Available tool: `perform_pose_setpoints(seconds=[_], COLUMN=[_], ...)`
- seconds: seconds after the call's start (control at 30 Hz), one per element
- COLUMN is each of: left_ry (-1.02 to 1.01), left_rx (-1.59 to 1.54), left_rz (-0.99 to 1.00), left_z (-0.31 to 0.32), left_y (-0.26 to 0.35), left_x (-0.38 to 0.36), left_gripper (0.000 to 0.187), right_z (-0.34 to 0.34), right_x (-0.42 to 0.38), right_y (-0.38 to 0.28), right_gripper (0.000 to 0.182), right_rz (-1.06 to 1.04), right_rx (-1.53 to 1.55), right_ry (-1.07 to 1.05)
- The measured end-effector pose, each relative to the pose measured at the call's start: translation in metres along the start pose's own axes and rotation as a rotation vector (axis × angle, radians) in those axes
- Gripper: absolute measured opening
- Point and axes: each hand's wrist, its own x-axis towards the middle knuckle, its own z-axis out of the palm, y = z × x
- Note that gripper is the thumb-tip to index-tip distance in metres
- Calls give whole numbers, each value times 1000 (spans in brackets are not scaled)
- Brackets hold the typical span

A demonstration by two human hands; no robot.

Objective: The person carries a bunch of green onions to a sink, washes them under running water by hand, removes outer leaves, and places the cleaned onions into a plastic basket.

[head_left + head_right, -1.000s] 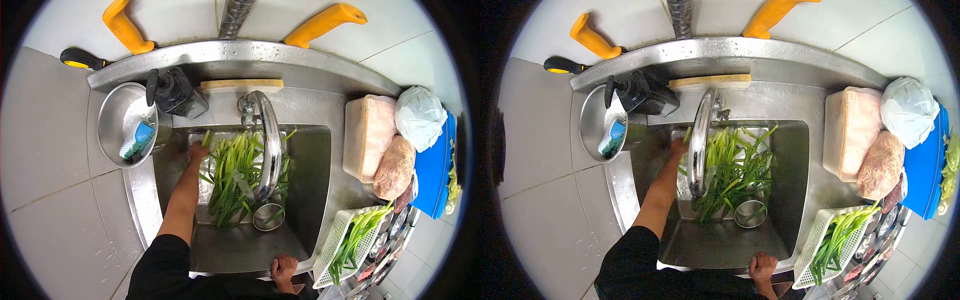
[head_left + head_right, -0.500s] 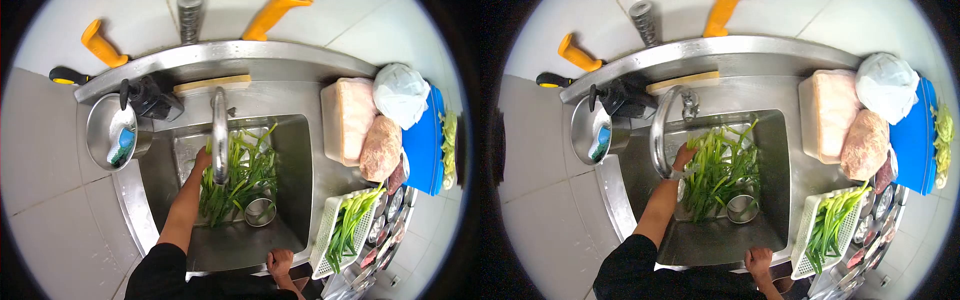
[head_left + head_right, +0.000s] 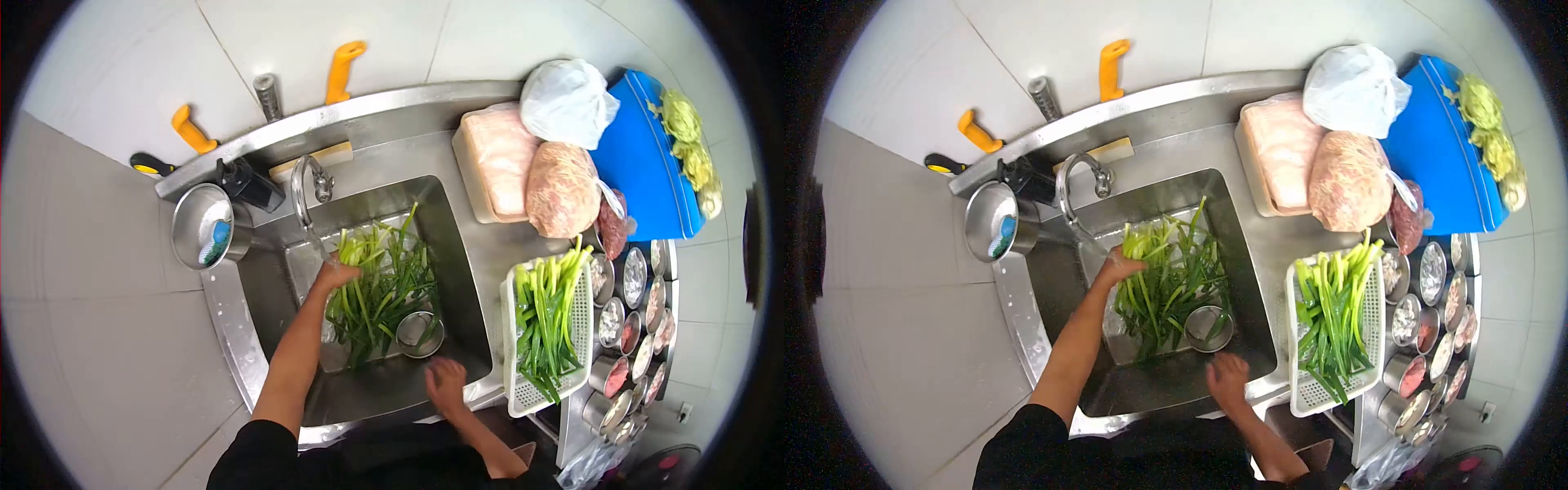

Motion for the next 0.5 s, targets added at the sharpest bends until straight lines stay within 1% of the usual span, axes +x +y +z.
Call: perform_pose_setpoints(seconds=[0.03, 0.07, 0.1, 0.13, 0.17, 0.2, 0.23, 0.27, 0.3, 0.33, 0.4, 0.43, 0.47, 0.5], left_ry=[-22, -6, -38, -71, -89, -72, -120, -168, -148, -95, 16, 20, 41, -7], left_rx=[-74, -57, -197, -337, -368, -352, -498, -643, -632, -685, -806, -875, -882, -1007], left_rz=[43, 58, 65, 73, 53, 68, 84, 102, 119, 139, 171, 178, 191, 218], left_z=[-13, -24, -35, -45, -55, -62, -69, -76, -82, -88, -95, -97, -101, -101], left_y=[19, 31, 41, 51, 60, 76, 97, 111, 118, 122, 116, 113, 108, 101], left_x=[-21, -34, -46, -59, -71, -88, -107, -120, -125, -131, -140, -143, -140, -139], left_gripper=[55, 55, 56, 57, 60, 60, 57, 55, 55, 52, 46, 44, 44, 43], right_z=[6, 12, 16, 24, 34, 53, 63, 55, 49, 47, 37, 31, 33, 40], right_x=[21, 50, 84, 114, 146, 173, 197, 216, 230, 239, 244, 239, 242, 242], right_y=[-10, -22, -36, -52, -64, -74, -87, -106, -122, -137, -168, -177, -183, -184], right_gripper=[26, 31, 36, 37, 45, 50, 56, 53, 50, 50, 43, 36, 36, 35], right_rz=[-50, -104, -129, -148, -73, -18, 33, -57, -152, -177, -164, -155, -177, -131], right_rx=[75, 151, 308, 314, 476, 549, 621, 806, 983, 991, 703, 858, 860, 958], right_ry=[17, 36, -11, 55, 16, -43, -105, -207, -319, -328, -74, 12, -1, -24])
